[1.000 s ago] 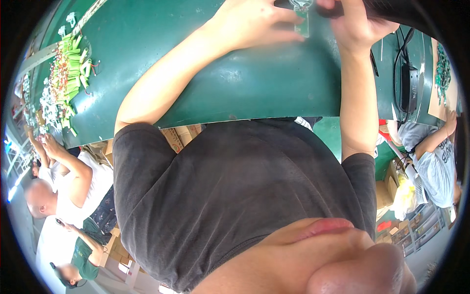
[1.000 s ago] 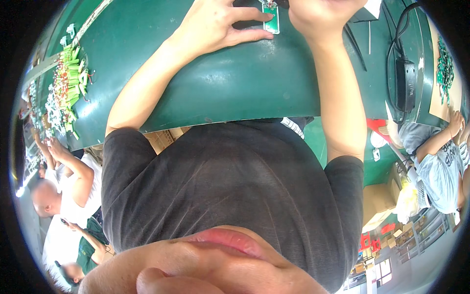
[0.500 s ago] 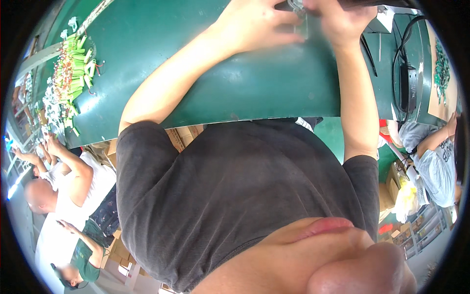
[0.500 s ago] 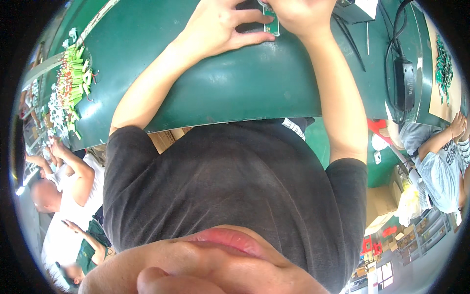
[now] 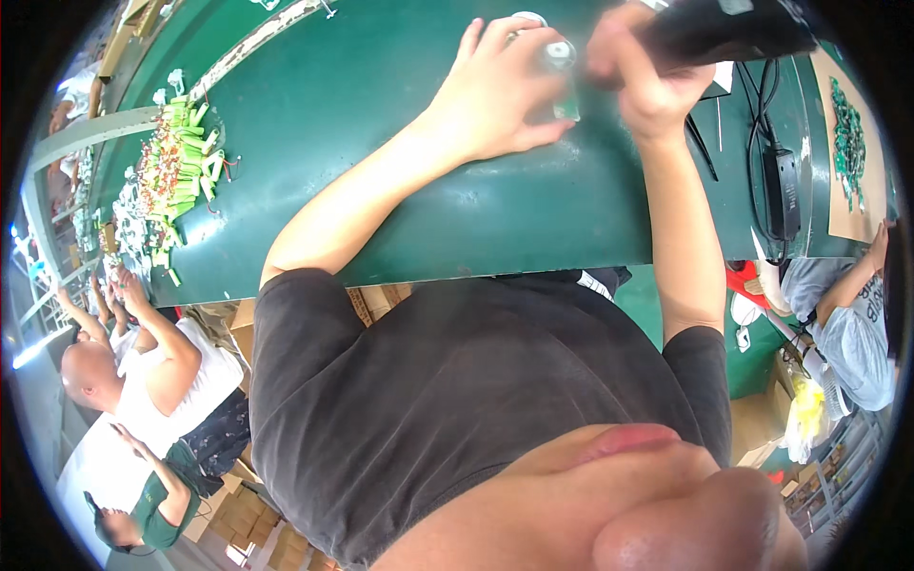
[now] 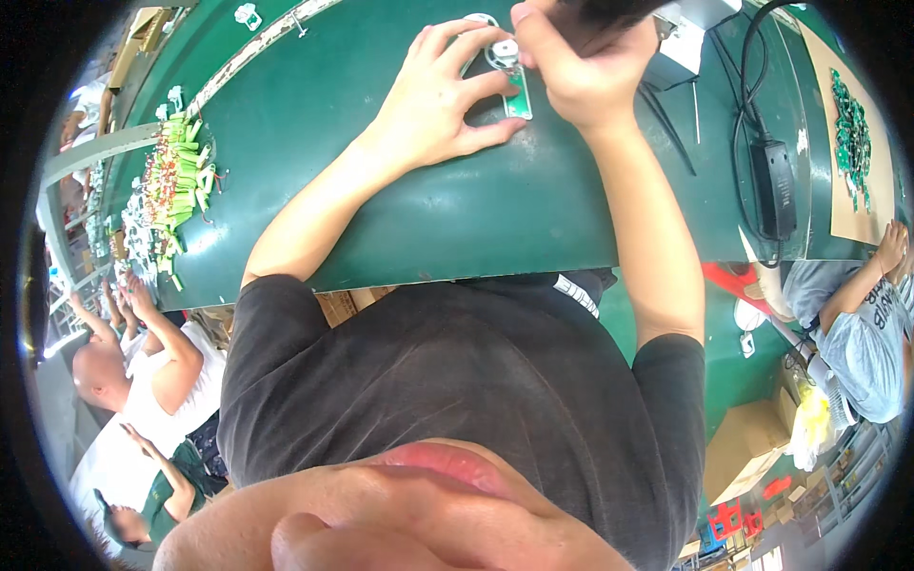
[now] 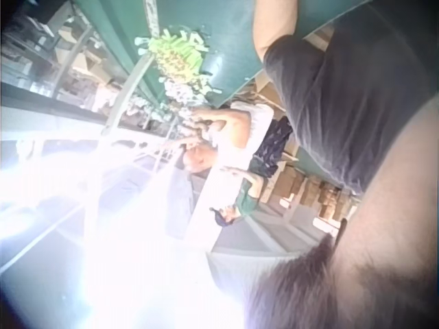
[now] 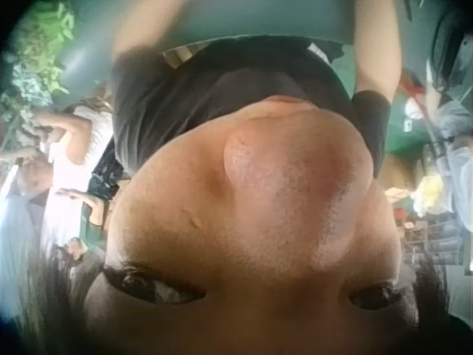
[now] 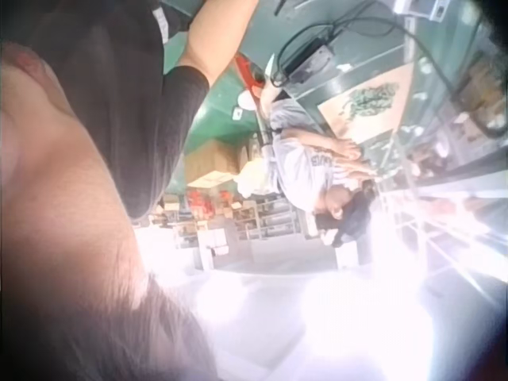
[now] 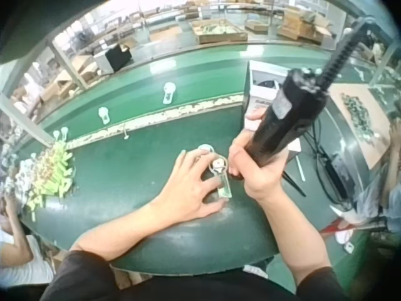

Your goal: Assembling electronic components onto printed circuit boards at a factory workbench using a handheld tool.

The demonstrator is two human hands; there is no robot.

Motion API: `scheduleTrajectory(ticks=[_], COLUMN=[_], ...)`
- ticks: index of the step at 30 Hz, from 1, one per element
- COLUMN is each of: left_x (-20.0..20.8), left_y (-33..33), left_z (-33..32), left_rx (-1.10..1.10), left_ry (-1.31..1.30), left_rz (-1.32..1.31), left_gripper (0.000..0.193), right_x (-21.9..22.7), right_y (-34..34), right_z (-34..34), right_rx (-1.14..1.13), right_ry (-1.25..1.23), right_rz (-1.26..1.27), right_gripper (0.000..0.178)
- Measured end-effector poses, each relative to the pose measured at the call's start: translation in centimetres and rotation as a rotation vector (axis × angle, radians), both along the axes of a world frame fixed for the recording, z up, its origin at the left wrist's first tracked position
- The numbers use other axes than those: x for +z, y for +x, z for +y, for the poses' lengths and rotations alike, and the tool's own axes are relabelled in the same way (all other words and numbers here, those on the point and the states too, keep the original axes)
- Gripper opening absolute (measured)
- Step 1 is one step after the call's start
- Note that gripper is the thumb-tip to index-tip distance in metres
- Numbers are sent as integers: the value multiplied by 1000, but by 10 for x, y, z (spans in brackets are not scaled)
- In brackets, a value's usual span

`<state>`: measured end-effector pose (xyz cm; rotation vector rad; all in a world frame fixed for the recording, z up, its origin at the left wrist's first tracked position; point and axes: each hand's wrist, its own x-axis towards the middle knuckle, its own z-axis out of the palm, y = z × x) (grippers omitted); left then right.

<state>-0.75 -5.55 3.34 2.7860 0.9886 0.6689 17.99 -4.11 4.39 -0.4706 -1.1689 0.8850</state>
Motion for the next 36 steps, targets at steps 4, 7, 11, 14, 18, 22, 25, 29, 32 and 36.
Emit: scheduleTrajectory(ticks=[4,7,11,14,18,22,25,29,32,36], left_x=[15,37,65,84,63,20,16,14,9,21], left_y=[-11,-26,-48,-72,-126,-138,-113,-92,-99,-90], left_z=[-2,-1,27,76,171,202,199,207,199,190], left_rx=[168,289,275,390,663,524,378,521,429,430], left_ry=[22,41,-23,-94,-198,161,253,-18,220,74], left_rz=[141,317,116,10,-30,84,82,189,73,110], left_gripper=[33,31,28,27,30,27,30,38,50,54], right_x=[-8,-19,-11,-16,-16,-15,-15,-13,-9,-9], right_y=[-7,-7,-9,-10,-7,-17,-15,-9,-12,-9], right_z=[-7,-4,-9,-5,-2,-1,2,-2,-1,0], right_rx=[42,-44,-43,-65,-100,87,96,163,108,32], right_ry=[-186,-112,-168,-163,-127,-107,21,-30,-9,10], right_rz=[-44,-203,-212,-221,-289,-53,-102,-123,-168,-216], right_gripper=[55,48,37,32,38,46,47,47,48,48])
